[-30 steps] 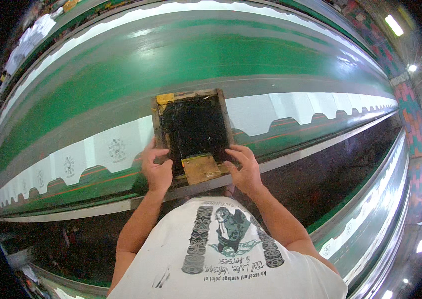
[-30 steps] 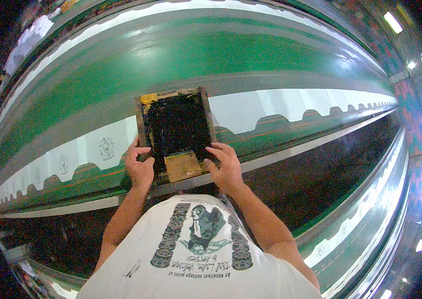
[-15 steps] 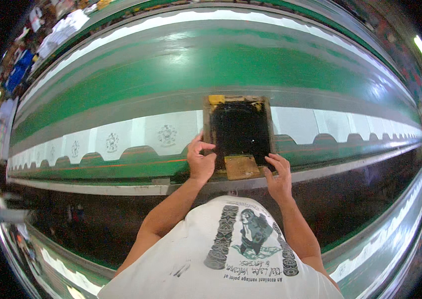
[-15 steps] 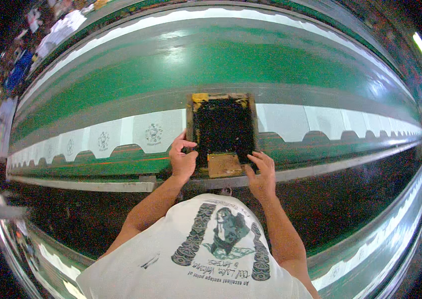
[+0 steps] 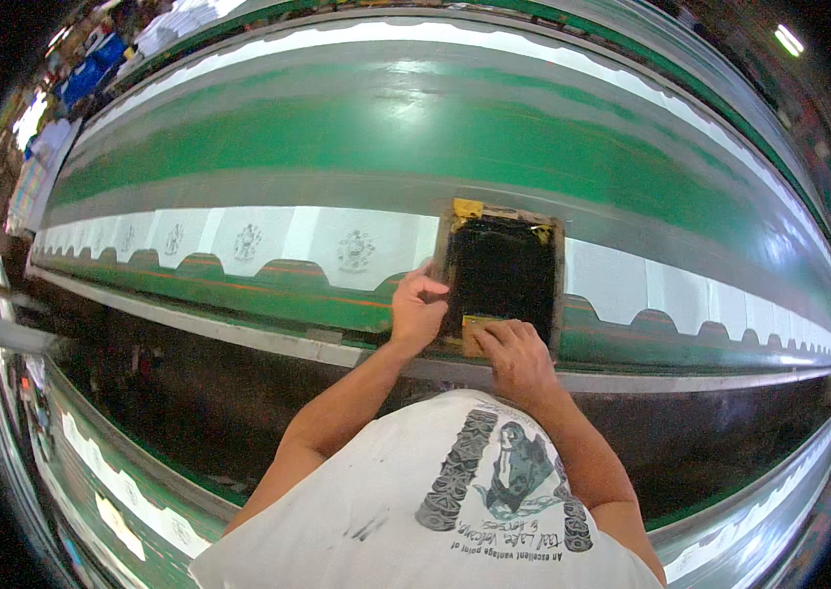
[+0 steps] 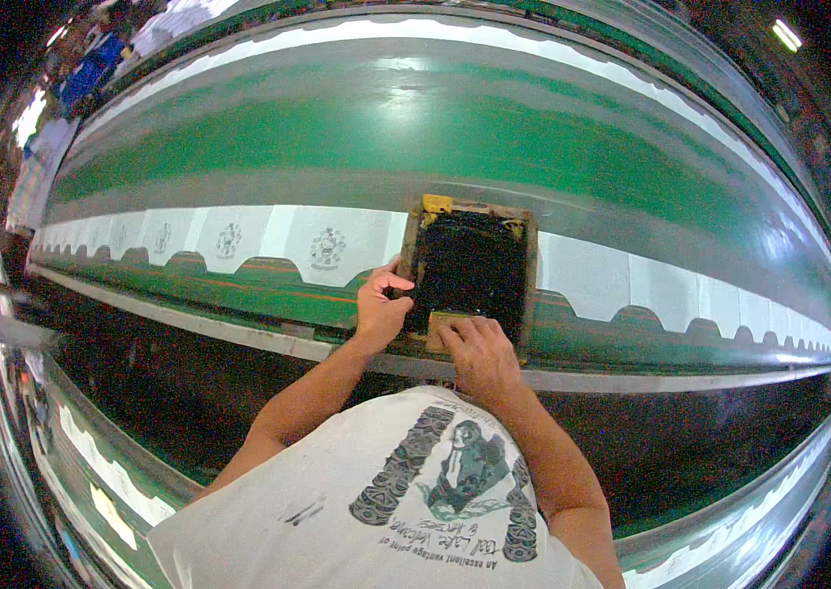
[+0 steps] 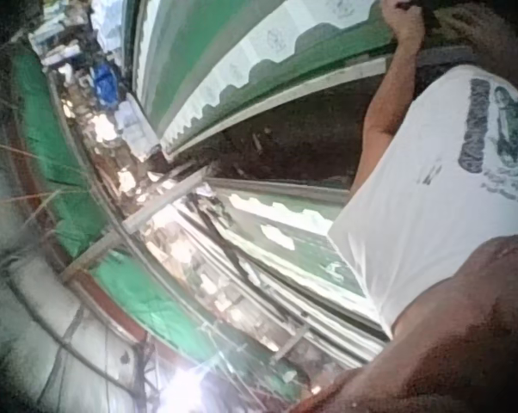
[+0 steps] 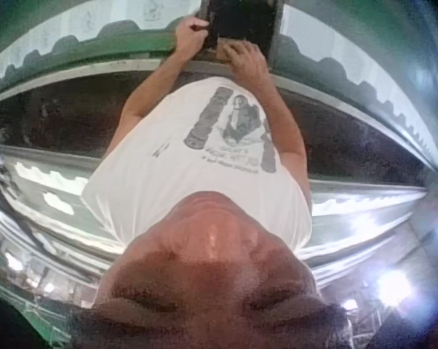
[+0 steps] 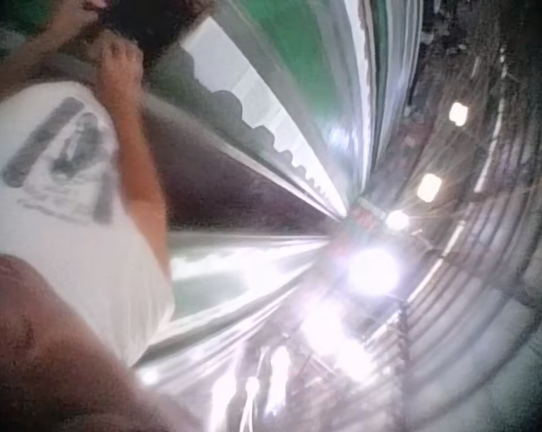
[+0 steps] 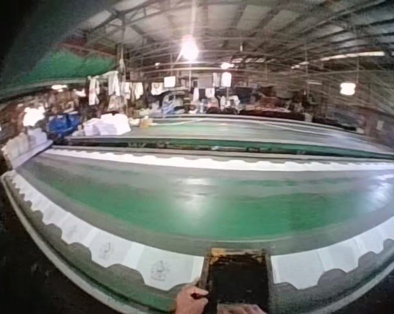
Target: The person uses a squeegee to spread ink across a screen printing frame held over a long white sheet on a green conveyor. The person repeatedly wipes the screen surface and adjusts the frame position along the conveyor.
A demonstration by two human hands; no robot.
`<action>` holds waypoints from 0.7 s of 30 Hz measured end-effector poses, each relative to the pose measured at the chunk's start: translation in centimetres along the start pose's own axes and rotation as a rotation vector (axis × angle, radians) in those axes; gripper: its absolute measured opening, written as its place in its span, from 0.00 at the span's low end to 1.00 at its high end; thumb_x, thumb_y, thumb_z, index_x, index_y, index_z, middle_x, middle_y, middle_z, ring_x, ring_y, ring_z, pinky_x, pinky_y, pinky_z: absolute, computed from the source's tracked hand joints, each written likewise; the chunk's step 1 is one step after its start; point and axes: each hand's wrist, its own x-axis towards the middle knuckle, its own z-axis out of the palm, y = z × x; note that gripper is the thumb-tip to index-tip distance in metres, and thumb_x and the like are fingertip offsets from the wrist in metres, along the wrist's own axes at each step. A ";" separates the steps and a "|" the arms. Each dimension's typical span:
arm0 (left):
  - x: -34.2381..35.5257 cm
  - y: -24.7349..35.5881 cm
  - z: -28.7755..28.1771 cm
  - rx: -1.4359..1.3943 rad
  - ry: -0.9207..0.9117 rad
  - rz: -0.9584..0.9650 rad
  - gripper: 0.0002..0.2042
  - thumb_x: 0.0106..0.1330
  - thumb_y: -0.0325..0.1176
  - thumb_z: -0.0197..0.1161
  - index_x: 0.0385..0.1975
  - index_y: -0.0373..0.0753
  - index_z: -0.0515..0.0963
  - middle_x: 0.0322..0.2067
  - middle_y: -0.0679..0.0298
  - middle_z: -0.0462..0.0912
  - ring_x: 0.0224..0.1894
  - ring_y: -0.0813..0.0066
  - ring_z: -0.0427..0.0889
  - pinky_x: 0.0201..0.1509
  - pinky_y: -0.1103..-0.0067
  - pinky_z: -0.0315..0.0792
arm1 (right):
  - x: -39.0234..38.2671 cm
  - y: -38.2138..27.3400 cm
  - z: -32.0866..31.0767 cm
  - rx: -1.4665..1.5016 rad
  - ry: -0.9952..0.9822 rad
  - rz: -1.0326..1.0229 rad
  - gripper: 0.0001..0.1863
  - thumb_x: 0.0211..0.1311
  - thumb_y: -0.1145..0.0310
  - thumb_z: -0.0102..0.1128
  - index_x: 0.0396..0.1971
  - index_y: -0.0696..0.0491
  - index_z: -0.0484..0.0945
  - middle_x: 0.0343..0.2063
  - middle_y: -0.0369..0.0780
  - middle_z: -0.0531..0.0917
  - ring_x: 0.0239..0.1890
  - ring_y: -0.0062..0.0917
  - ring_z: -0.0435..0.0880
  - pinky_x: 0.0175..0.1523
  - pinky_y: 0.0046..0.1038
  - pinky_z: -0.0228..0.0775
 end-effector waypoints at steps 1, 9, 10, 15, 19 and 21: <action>-0.3 -0.1 0.0 0.020 0.014 -0.007 0.12 0.58 0.15 0.70 0.40 0.37 0.88 0.70 0.41 0.80 0.68 0.54 0.82 0.73 0.67 0.72 | 0.5 0.0 -0.9 -0.023 -0.085 0.018 0.25 0.61 0.77 0.68 0.60 0.49 0.85 0.55 0.45 0.86 0.62 0.45 0.84 0.66 0.48 0.77; 1.0 -0.8 0.7 -0.092 0.058 -0.005 0.10 0.65 0.19 0.70 0.43 0.39 0.88 0.59 0.47 0.86 0.61 0.53 0.86 0.64 0.66 0.79 | 8.5 5.8 -5.7 0.100 -0.315 0.033 0.29 0.61 0.81 0.61 0.61 0.44 0.89 0.49 0.46 0.88 0.58 0.46 0.86 0.67 0.48 0.78; 1.2 -0.6 0.6 -0.096 0.038 -0.021 0.10 0.65 0.18 0.70 0.43 0.39 0.88 0.57 0.47 0.85 0.61 0.52 0.86 0.64 0.65 0.79 | 9.2 8.0 -4.3 0.062 -0.239 -0.020 0.29 0.61 0.81 0.60 0.61 0.43 0.89 0.52 0.46 0.89 0.59 0.46 0.85 0.68 0.48 0.77; 1.8 -1.6 -0.5 0.083 0.013 0.129 0.09 0.64 0.19 0.72 0.41 0.39 0.87 0.54 0.47 0.87 0.64 0.52 0.86 0.69 0.64 0.77 | 15.1 8.9 -3.7 0.014 -0.111 0.228 0.30 0.62 0.83 0.57 0.63 0.46 0.87 0.62 0.49 0.87 0.66 0.50 0.83 0.71 0.48 0.75; 2.0 -1.1 -1.1 0.152 -0.051 0.120 0.07 0.61 0.22 0.73 0.38 0.39 0.87 0.55 0.45 0.87 0.64 0.46 0.85 0.70 0.61 0.76 | 14.6 10.2 -2.6 0.020 -0.077 0.207 0.33 0.57 0.83 0.57 0.64 0.46 0.86 0.59 0.49 0.88 0.64 0.51 0.83 0.69 0.49 0.76; 2.2 -1.0 -1.0 0.173 -0.054 0.126 0.06 0.60 0.23 0.73 0.36 0.39 0.87 0.56 0.44 0.87 0.64 0.45 0.85 0.71 0.60 0.76 | 14.5 11.1 -2.3 0.054 -0.051 0.178 0.34 0.55 0.84 0.58 0.63 0.46 0.86 0.57 0.49 0.88 0.63 0.51 0.83 0.68 0.49 0.76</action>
